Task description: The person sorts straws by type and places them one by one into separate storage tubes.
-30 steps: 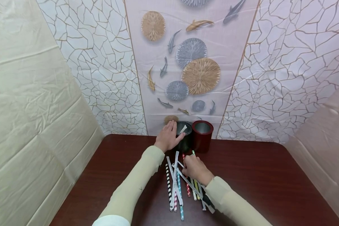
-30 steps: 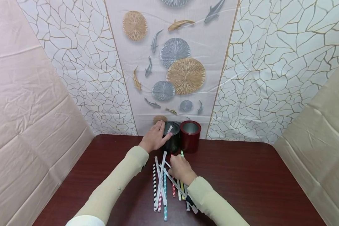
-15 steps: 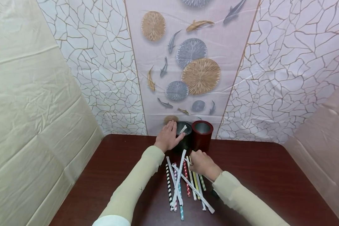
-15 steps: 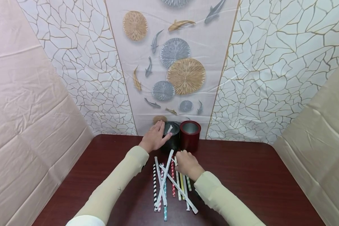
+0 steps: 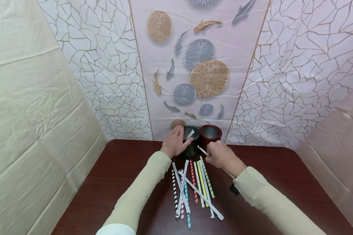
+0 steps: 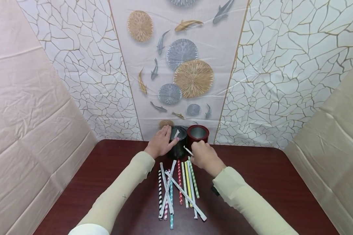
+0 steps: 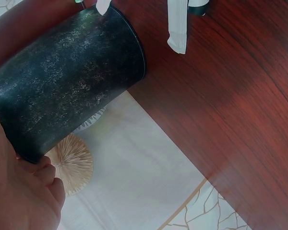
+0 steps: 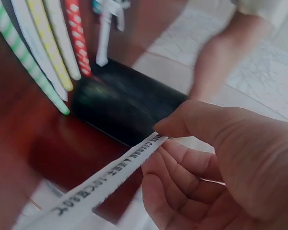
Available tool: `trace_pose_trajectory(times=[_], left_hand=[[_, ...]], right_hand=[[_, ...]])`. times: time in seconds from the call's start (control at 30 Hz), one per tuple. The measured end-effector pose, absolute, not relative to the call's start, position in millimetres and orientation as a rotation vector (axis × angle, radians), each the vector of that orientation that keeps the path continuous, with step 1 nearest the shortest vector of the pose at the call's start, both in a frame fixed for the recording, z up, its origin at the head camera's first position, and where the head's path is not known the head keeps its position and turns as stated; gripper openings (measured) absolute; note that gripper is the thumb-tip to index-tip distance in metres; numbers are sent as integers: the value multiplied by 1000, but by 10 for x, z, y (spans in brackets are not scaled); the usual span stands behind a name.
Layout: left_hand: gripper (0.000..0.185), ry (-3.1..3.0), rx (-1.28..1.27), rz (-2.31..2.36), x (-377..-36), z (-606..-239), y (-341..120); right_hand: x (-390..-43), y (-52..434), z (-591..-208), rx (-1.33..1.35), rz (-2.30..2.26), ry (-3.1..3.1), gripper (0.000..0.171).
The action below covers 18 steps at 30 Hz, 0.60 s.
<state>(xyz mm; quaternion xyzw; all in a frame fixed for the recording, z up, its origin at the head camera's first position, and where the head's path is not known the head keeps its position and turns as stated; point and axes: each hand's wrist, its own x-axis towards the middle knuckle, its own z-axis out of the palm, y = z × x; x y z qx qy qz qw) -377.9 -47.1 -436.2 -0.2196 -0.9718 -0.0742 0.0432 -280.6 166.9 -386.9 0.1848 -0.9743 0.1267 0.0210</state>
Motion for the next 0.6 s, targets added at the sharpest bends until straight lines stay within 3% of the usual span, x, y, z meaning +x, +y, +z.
trace_pose_trajectory(times=[0.23, 0.6], left_hand=[[86, -2983, -664, -209, -3784, -4356, -469], [86, -2961, -666, -186, -3794, -4367, -456]], right_hand=[[-2866, 1727, -3408, 650, 335, -2836, 42], [-2963, 1544, -2785, 602, 412, -2526, 9]])
